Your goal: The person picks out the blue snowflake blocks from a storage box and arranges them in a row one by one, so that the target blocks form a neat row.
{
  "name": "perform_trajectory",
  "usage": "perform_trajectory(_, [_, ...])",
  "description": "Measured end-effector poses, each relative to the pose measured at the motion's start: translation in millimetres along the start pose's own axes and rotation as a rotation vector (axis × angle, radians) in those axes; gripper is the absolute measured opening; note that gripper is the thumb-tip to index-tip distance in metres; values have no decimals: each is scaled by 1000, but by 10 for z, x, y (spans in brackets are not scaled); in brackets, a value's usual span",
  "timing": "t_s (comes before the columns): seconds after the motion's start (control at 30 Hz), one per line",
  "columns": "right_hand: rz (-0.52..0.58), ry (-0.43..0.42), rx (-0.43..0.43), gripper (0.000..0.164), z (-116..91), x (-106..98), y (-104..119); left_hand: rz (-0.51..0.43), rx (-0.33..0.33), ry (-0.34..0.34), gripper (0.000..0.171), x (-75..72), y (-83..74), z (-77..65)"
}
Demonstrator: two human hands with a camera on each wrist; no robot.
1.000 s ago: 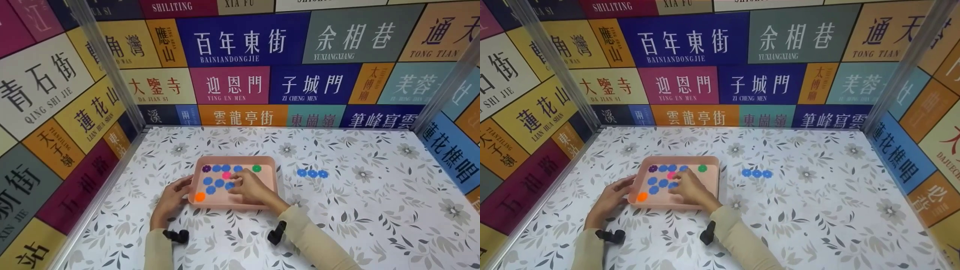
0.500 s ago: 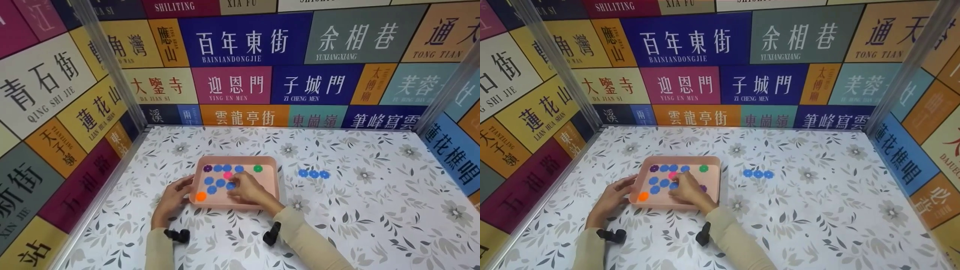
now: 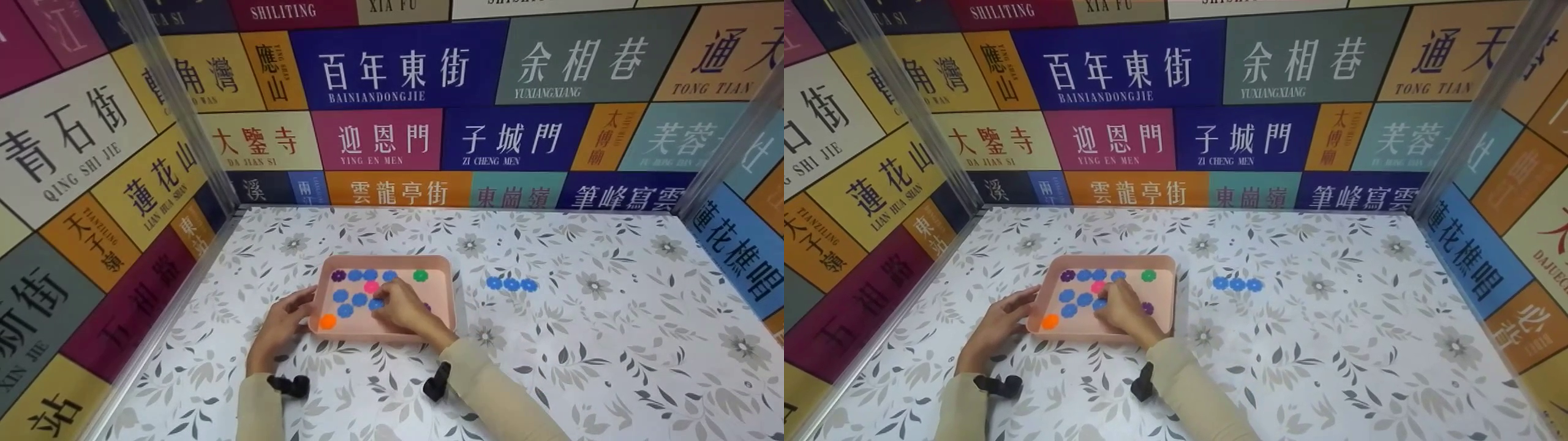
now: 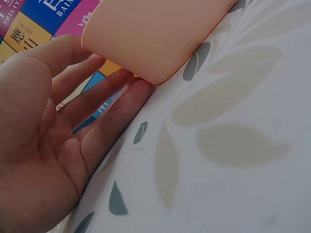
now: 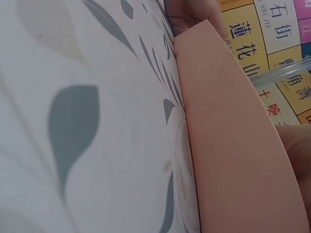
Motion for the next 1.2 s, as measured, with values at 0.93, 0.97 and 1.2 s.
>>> perform_trajectory(0.93, [-63,-15,25,20,5,5,4,38,-59,-23,40,13,23,17])
perform_trajectory(0.97, [-75,-28,6,20,4,1,10,35,-54,-21,41,15,21,16])
perform_trajectory(1.2, [-110,-47,-39,23,2,-14,39,55,-53,-24,40,13,13,17])
Point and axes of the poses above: each hand's wrist, its own z-axis towards the middle knuckle, its own x-axis out of the palm, y = z × x, the point moved 4 cm from there along z, towards the middle knuckle, and after that the axes turned 15 degrees about -z, right-handed, at the moved point
